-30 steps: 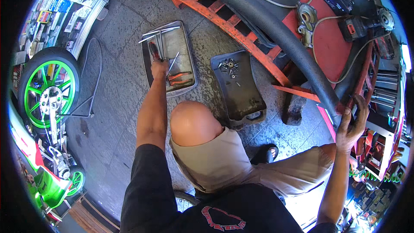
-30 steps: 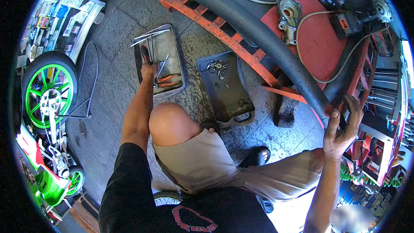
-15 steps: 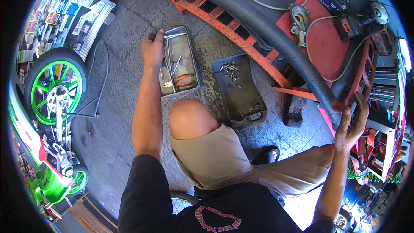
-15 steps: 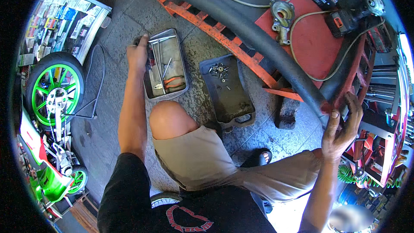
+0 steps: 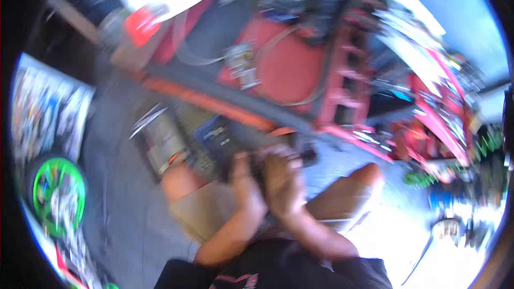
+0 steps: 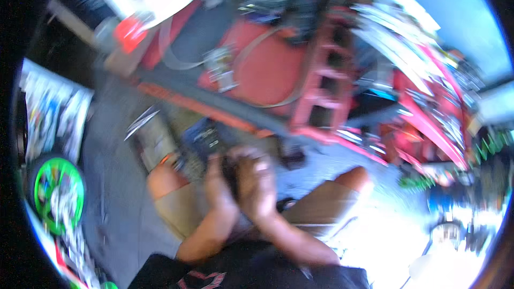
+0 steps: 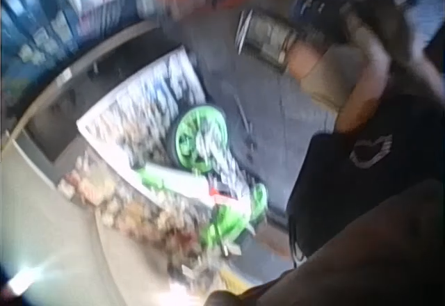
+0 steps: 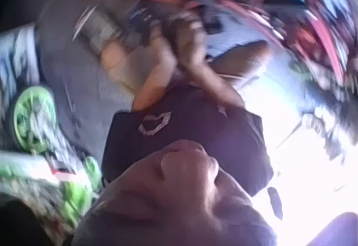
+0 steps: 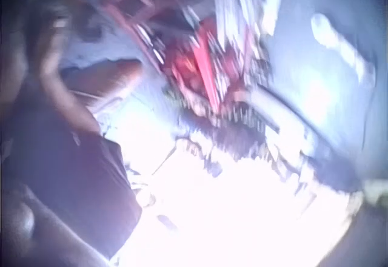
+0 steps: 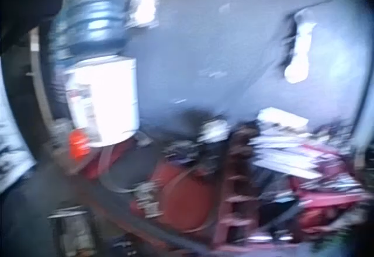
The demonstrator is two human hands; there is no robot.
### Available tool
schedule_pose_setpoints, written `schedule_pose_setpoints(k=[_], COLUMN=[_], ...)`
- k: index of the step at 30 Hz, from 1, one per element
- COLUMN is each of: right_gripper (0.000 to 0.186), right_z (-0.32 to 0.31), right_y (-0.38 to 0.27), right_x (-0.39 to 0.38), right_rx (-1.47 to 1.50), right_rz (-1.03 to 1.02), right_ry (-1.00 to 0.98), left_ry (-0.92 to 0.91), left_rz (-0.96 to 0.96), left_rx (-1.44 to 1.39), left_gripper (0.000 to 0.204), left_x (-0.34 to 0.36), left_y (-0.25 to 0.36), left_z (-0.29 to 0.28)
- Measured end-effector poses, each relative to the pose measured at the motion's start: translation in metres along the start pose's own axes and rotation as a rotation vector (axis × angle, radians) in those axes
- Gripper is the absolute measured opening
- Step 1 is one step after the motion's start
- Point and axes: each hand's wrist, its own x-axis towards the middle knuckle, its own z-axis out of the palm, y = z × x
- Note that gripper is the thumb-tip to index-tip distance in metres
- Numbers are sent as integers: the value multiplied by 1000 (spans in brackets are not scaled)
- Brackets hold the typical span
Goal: The recorder is inspecting and cleaning motorcycle carburetor and engine components.
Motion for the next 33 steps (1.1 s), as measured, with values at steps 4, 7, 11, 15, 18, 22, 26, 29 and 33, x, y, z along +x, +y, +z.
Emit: schedule_pose_setpoints(k=[4, 7, 11, 15, 18, 22, 26, 29, 33], right_gripper=[30, 26, 18, 17, 17, 24, 18, 16, 27], right_z=[-59, -90, -116, -125, -123, -125, -126, -129, -164], right_y=[-52, -101, -164, -226, -278, -358, -413, -463, -562], right_x=[-9, -7, -10, -21, -18, -10, -4, 14, 107], right_rx=[-536, -727, -723, -813, -949, -885, -1054, -1345, -1897], right_rz=[149, 54, -181, -395, -631, -874, -1070, -1027, -858], right_ry=[217, 395, 503, 520, 574, 628, 673, 779, 807], left_ry=[-13, -248, -684, -850, -775, -694, -634, -594, -564], left_rz=[273, 679, 1258, 1462, 1540, 1482, 1543, 1531, 1609], left_rx=[364, 622, 830, 881, 1043, 1132, 1203, 1265, 1306], left_gripper=[30, 24, 17, 13, 13, 12, 11, 12, 15], left_x=[17, 1, -1, 9, 12, 12, 7, 4, 7], left_y=[3, 2, -21, -55, -68, -73, -74, -74, -75], left_z=[27, 62, 123, 169, 178, 180, 185, 188, 188])
